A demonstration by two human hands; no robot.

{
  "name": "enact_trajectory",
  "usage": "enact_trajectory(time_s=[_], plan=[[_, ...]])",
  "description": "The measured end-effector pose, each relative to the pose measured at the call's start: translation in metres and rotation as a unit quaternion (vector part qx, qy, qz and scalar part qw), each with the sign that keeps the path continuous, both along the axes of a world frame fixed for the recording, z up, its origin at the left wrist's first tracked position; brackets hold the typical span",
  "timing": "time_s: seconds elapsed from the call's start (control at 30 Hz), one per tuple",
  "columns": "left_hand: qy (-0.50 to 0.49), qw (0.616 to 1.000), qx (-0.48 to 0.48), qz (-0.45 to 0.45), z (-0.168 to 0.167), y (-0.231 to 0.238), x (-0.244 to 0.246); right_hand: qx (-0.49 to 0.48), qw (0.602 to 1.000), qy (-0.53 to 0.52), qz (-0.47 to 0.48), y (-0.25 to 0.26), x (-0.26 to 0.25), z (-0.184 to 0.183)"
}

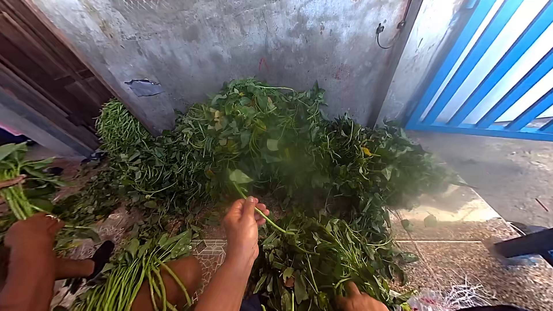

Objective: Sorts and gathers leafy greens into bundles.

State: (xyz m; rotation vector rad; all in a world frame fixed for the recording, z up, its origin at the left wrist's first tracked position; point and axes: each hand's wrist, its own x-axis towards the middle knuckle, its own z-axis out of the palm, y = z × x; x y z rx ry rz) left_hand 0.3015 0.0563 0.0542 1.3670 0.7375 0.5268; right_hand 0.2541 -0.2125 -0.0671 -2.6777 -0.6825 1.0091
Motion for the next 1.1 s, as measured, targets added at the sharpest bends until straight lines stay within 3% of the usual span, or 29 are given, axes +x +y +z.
enact_trajectory(time_s=[0.07,0.13,0.27,0.37,0.43,0.5,0.53,0.6,0.67,0.83,1.1], plan=[[-0.011,1.000,-0.025,-0.014,0.000,-0.006,0.001,0.087,0.990,-0.111,-0.028,0.036,0.019,-0.003],[-0.012,0.998,-0.051,-0.025,0.000,-0.010,0.001,0.117,0.968,-0.221,-0.020,0.077,0.042,-0.033],[0.018,0.993,-0.115,-0.017,-0.002,-0.012,0.005,-0.010,0.995,-0.099,0.026,0.119,0.084,-0.085],[0.019,0.988,-0.154,0.023,0.001,-0.009,0.005,0.070,0.989,-0.064,-0.113,0.111,0.089,-0.079],[0.017,0.985,-0.168,0.043,0.003,-0.003,0.005,0.255,0.928,-0.083,-0.259,0.096,0.085,-0.060],[0.027,0.982,-0.182,0.037,0.001,0.000,0.004,0.481,0.804,-0.063,-0.344,0.082,0.076,-0.043],[0.033,0.981,-0.191,0.025,0.000,0.001,0.003,0.557,0.750,-0.030,-0.356,0.076,0.070,-0.030],[0.041,0.978,-0.204,-0.016,-0.003,-0.001,0.003,0.628,0.704,0.003,-0.332,0.066,0.057,-0.007],[0.041,0.976,-0.203,-0.063,-0.006,-0.006,0.003,0.648,0.707,-0.020,-0.282,0.063,0.046,0.002],[0.010,0.968,-0.193,-0.160,-0.006,-0.018,-0.001,0.608,0.759,-0.155,-0.173,0.068,0.028,-0.004],[-0.022,0.935,-0.191,-0.297,-0.001,-0.013,-0.008,0.551,0.773,-0.263,-0.171,0.070,0.029,-0.007]])
